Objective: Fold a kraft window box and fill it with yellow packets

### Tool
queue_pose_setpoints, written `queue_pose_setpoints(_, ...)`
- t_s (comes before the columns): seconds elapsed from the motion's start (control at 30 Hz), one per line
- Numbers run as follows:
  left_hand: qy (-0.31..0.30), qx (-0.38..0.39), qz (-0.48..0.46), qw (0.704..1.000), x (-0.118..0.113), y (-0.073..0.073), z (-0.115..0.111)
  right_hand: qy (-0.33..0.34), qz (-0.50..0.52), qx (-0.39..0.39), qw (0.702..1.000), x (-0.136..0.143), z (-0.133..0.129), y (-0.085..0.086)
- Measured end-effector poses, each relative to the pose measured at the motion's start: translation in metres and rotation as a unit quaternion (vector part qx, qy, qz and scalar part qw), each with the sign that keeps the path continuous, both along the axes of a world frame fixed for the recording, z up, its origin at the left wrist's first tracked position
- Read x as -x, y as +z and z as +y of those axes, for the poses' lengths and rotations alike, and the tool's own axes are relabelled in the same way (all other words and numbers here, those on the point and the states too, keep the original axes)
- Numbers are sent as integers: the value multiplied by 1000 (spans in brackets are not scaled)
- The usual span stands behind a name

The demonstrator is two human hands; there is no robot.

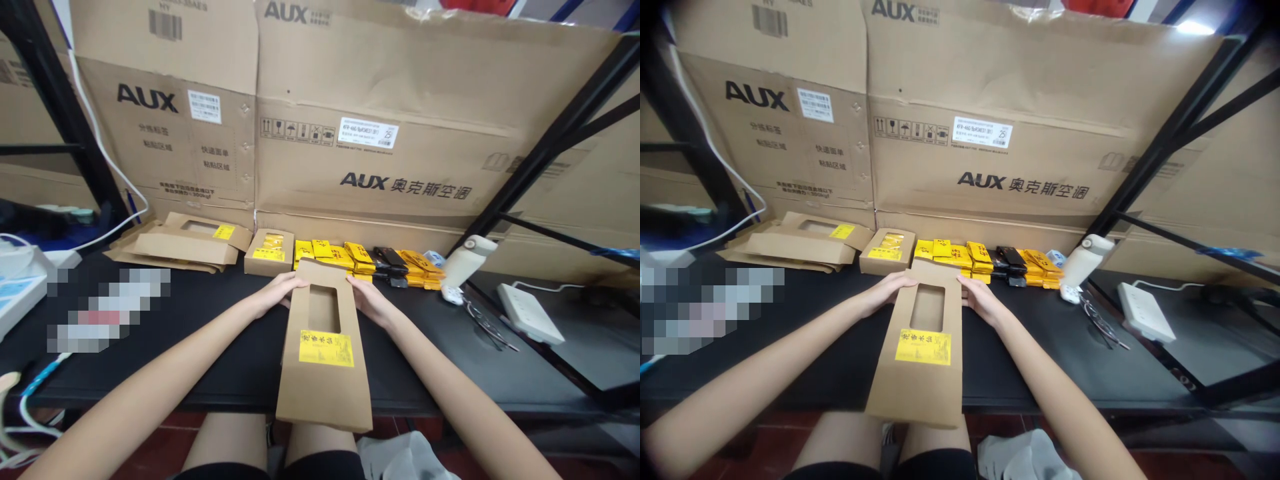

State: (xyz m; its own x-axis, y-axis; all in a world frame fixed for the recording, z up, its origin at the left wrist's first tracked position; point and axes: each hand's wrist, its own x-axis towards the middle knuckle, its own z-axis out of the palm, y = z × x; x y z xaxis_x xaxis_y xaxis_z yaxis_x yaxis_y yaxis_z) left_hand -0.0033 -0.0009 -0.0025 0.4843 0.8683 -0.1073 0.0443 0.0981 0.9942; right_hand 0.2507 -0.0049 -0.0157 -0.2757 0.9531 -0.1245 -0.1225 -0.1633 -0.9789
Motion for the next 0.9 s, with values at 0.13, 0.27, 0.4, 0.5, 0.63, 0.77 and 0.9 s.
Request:
queue_pose_setpoints(0.13, 17, -13, 0, 1000, -2, 2, -2, -33, -2, -10, 999, 1, 1, 0)
queue_pose_setpoints(0.27, 52, -54, 12, 997, -6, 6, -6, -45, -7, -18, 999, 1, 1, 0)
queue_pose_setpoints(0.4, 51, -85, 5, 995, -6, 10, -8, -43, -10, -16, 999, 2, 1, 1)
queue_pose_setpoints(0.5, 51, -95, 3, 994, -6, 10, -8, -48, -10, -17, 999, 3, -1, 3)
queue_pose_setpoints(0.63, 55, -94, -1, 994, -6, 9, -8, -47, -19, -23, 998, 4, -2, 4)
queue_pose_setpoints(0.77, 52, -92, -1, 994, -6, 7, -6, -55, -18, -26, 998, 5, -1, 3)
queue_pose_setpoints(0.9, 32, -80, 35, 996, -5, 4, -4, -105, 5, -18, 994, 5, 1, 4)
